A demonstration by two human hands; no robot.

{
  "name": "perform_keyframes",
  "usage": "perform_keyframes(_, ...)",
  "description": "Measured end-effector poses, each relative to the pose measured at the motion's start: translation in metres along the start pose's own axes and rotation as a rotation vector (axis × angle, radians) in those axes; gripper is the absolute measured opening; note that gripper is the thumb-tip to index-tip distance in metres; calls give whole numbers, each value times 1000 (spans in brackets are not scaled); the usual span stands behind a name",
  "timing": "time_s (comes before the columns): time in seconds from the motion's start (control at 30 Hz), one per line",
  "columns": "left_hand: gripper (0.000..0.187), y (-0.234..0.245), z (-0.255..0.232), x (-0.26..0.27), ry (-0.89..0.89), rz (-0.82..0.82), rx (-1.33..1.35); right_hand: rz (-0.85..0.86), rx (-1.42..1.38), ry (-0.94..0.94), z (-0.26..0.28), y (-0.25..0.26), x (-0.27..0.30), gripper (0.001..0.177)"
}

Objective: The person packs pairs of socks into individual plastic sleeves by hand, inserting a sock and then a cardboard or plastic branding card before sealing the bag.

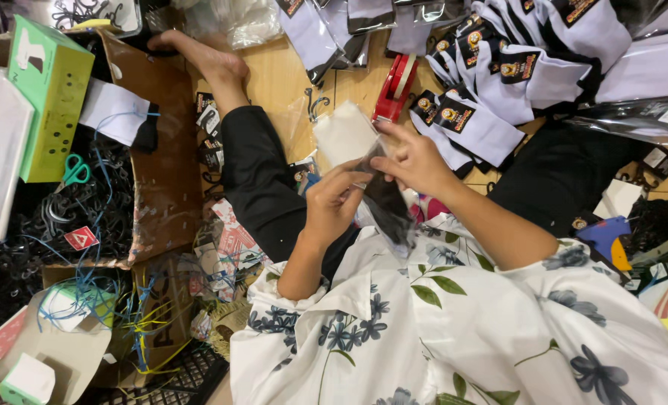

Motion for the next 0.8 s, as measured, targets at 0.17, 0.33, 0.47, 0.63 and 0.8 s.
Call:
perform_keyframes(0.17, 40, 10, 22, 5, 118, -154, 304, -54, 125, 149, -7, 18, -31, 41)
perform_keyframes(0.33, 55, -35, 216, 59, 484, -269, 359, -266, 186, 507, 122, 26, -37, 66)
perform_keyframes(0.47, 65, -76, 310, 121, 844, -143, -413, -336, 434, 460, 62, 47, -62, 74)
perform_keyframes(0.63, 70, -94, 329, 129, 759, 39, -635, -651, 897, 250, -122, 135, -46, 46)
perform_keyframes(0.8, 9, -75, 352, 133, 786, -211, -459, -582, 1181, -113, -182, 184, -18, 86)
Point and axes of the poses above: each hand's wrist, its own x-axis away from the middle knuckle, its own y-axis out of the back of the hand, z = x × y, the point moved 8 cm from there along -x, towards the middle knuckle, and after that the axes turned 3 degrees about z, right-handed, at the moved point
